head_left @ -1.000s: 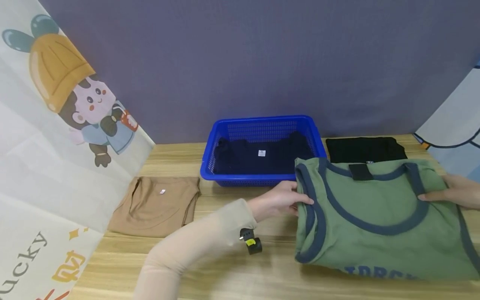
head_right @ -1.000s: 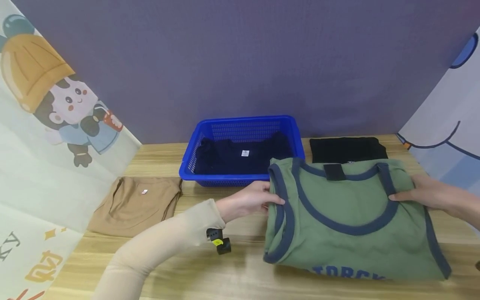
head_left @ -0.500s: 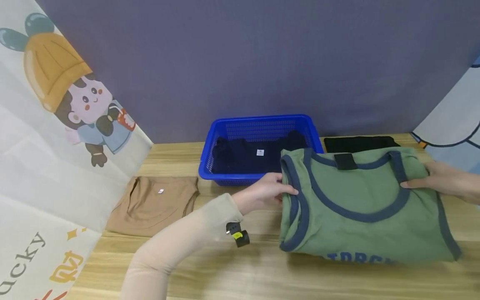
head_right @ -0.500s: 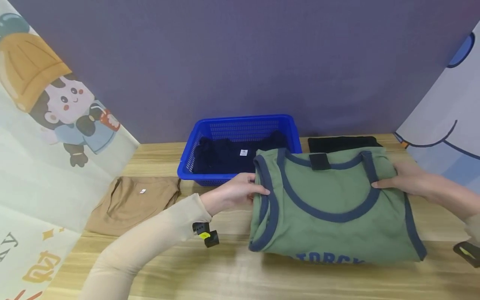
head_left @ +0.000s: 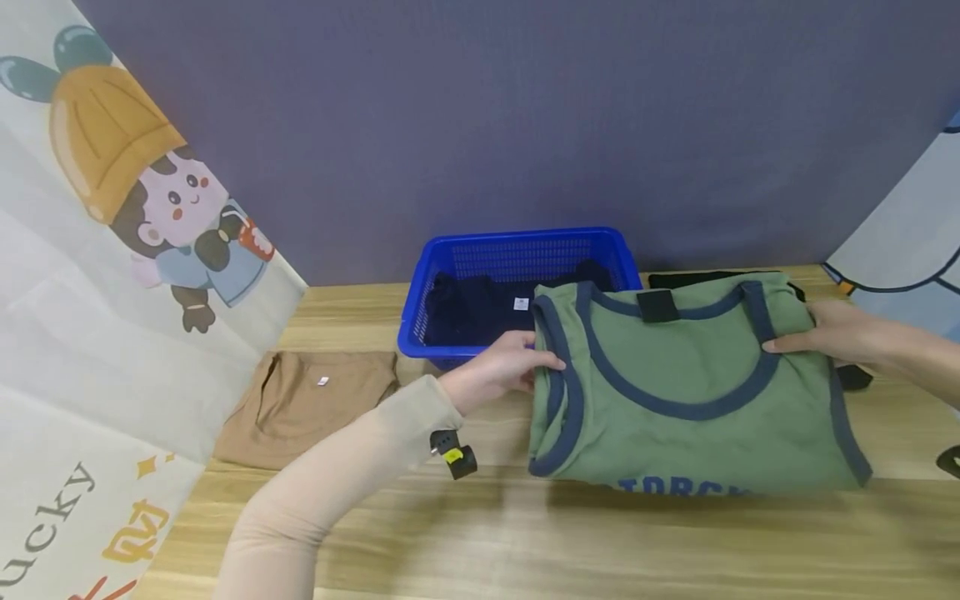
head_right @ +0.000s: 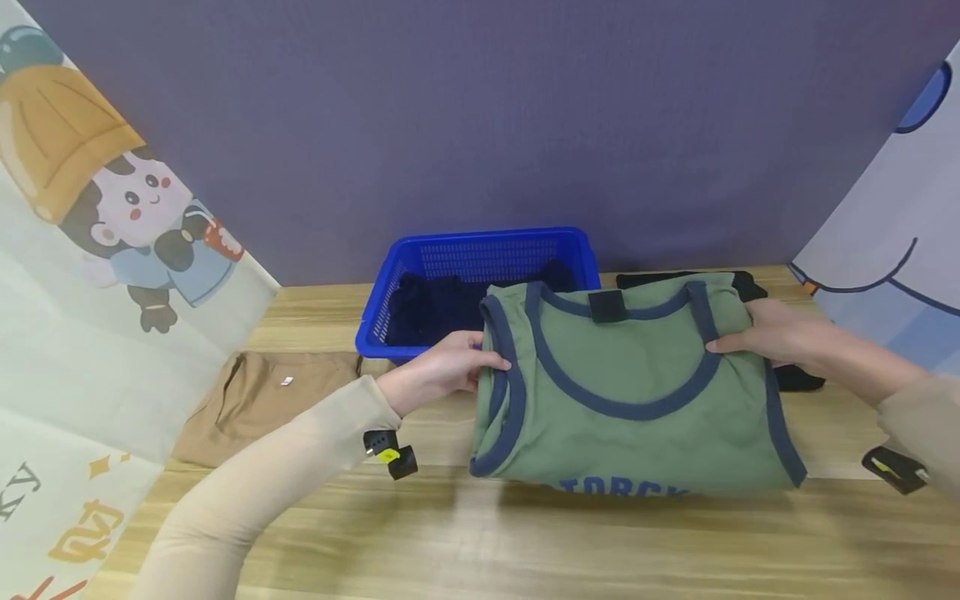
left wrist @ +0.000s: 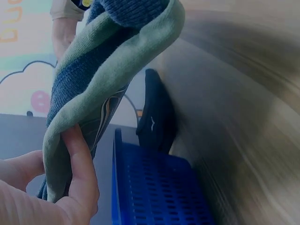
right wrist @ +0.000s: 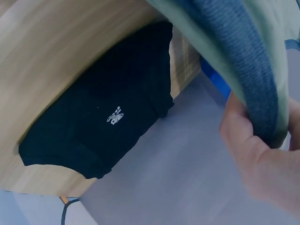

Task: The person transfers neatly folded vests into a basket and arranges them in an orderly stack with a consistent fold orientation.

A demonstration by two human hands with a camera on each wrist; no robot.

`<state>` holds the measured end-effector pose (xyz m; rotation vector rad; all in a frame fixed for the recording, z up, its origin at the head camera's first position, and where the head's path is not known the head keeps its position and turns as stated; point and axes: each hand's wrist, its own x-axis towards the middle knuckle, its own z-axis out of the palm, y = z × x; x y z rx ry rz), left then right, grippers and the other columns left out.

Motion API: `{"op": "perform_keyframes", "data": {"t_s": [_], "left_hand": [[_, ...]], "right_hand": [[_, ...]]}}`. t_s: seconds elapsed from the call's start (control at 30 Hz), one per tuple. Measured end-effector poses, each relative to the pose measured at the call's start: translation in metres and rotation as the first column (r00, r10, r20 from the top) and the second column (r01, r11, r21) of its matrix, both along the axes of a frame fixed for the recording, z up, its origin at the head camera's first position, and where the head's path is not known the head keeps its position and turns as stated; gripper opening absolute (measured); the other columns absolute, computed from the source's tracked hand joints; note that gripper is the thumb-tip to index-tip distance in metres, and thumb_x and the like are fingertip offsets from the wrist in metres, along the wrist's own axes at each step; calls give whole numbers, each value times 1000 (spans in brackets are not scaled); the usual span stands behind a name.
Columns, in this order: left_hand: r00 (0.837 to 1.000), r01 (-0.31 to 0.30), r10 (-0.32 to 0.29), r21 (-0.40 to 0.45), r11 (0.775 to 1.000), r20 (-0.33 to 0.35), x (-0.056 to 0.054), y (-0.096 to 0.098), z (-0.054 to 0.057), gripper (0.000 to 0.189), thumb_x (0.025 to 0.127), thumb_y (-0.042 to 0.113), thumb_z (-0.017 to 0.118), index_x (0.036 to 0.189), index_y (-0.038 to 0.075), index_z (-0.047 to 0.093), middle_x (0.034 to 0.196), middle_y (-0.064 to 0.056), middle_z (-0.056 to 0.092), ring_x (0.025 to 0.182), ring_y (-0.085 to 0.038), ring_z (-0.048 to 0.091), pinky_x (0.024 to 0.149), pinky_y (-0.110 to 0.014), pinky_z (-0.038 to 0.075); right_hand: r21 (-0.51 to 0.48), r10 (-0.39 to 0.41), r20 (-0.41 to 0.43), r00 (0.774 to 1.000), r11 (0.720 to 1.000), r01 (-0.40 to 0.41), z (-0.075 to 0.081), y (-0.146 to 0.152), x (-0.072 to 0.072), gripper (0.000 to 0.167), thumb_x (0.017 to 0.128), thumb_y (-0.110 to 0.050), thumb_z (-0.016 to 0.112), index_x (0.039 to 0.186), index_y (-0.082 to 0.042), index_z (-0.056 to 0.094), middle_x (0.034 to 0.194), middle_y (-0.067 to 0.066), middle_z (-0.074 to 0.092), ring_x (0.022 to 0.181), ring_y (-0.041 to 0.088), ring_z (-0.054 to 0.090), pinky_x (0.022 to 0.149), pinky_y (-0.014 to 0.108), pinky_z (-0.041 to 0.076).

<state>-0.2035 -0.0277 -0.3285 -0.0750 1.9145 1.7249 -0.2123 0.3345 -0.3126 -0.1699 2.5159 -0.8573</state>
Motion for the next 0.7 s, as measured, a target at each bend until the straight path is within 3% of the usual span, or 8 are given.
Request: {"op": "perform_keyframes", "data": {"t_s": [0.17, 0.23, 0.47, 0.7], "left_hand": [[1000, -23, 23, -11, 1000, -6, -3, -8, 3, 26, 77, -2, 60, 103, -2, 58, 78, -8, 65, 59, -11, 59, 60, -30, 52], [1000, -27, 27, -16, 1000, -3, -4, -10, 4, 25, 78, -1, 60, 103, -1, 58, 81, -9, 66, 59, -11, 59, 61, -29, 52], [998, -58, 58, -40, 998, -15, -8, -20, 9, 25, 79, -1, 59, 104, -1, 58, 79, -6, 65, 59, -11, 59, 60, -27, 51], [995, -99, 98, -45, 994, -20, -15, -30, 14, 28, 79, -1, 59, 106, -2, 58, 78, -7, 65, 61, -12, 60, 62, -28, 52]], "right_hand": [[56, 32, -52, 998, 998, -29, 4, -8, -4, 74, 84, -36, 58, 122, 20, 29, 106, 31, 49, 87, 31, 57, 69, 42, 50], [32, 28, -27, 999, 999, -27, 5, -11, -6, 74, 84, -37, 58, 123, 19, 28, 107, 30, 51, 88, 31, 57, 71, 42, 50], [-55, 14, 45, 999, 998, -12, 15, -24, -15, 71, 83, -30, 60, 124, 19, 27, 95, 7, 62, 81, 19, 60, 72, 38, 51], [-49, 16, 12, 1000, 999, -15, 28, -37, -23, 77, 83, -29, 61, 128, 19, 21, 105, 22, 55, 84, 18, 59, 73, 40, 50]]}}
